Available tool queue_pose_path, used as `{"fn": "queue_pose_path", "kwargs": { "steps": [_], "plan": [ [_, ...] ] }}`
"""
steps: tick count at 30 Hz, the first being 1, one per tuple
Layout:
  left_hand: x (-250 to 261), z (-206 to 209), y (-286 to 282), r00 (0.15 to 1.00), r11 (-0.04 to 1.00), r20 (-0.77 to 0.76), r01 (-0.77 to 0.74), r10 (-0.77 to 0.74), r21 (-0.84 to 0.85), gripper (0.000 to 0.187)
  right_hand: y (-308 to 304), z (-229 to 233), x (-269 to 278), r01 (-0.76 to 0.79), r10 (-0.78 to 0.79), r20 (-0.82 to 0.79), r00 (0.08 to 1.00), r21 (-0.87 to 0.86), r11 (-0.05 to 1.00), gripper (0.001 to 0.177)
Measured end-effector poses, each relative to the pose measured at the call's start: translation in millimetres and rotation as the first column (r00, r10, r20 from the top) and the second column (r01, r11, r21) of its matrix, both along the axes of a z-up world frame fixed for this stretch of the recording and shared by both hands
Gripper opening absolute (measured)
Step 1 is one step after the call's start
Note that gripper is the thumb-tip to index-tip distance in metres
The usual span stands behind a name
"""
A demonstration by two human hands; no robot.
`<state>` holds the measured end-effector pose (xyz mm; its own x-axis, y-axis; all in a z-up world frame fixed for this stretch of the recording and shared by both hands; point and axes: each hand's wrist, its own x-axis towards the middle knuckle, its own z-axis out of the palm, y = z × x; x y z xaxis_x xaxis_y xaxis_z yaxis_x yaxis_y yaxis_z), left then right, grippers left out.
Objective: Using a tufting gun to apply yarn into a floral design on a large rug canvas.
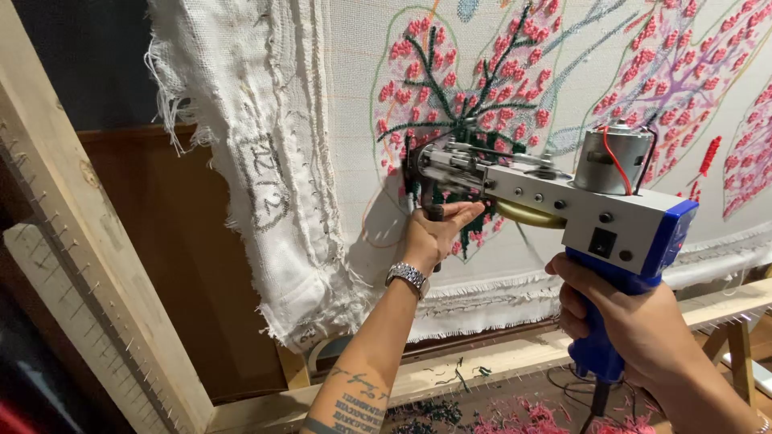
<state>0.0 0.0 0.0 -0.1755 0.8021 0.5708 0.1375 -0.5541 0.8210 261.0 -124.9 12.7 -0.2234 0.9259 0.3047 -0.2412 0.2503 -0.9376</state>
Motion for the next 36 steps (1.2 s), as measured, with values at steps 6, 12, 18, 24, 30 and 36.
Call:
{"fn": "queue_pose_path", "kwargs": {
  "steps": [6,12,18,24,30,36],
  "plan": [
    [-10.0,-16.0,14.5,0.961,0.938,0.081,0.238,-0.265,0.253,0.022,-12.7,17.7,-8.5,0.065,-0.063,0.044,0.997,-0.051,0.997,0.024],
    [-13.6,-1.3,4.6,0.953,0.965,0.155,0.255,-0.262,0.064,0.022,10.4,0.8,3.8,-0.021,0.021,-0.009,1.000,0.027,0.999,0.025],
    [3.4,23.2,-28.8,1.000,0.998,0.020,0.005,-0.004,-0.064,0.027,12.1,4.6,6.2,-0.045,0.045,-0.013,0.999,0.032,0.998,0.025],
    [3.7,27.6,-42.8,0.997,0.994,-0.062,-0.057,0.051,-0.096,0.029,13.0,5.5,5.9,-0.052,0.052,-0.004,0.999,-0.039,0.998,0.026],
    [-10.5,8.8,-7.6,0.999,0.997,-0.010,0.041,-0.041,-0.068,0.026,-18.0,26.4,-13.5,0.161,-0.162,0.177,0.971,0.018,0.987,0.019],
    [-14.4,-10.7,24.5,0.979,0.956,0.042,0.186,-0.200,0.227,0.017,10.3,4.0,1.1,0.050,-0.053,0.064,0.997,0.054,0.997,0.016]
  ]
}}
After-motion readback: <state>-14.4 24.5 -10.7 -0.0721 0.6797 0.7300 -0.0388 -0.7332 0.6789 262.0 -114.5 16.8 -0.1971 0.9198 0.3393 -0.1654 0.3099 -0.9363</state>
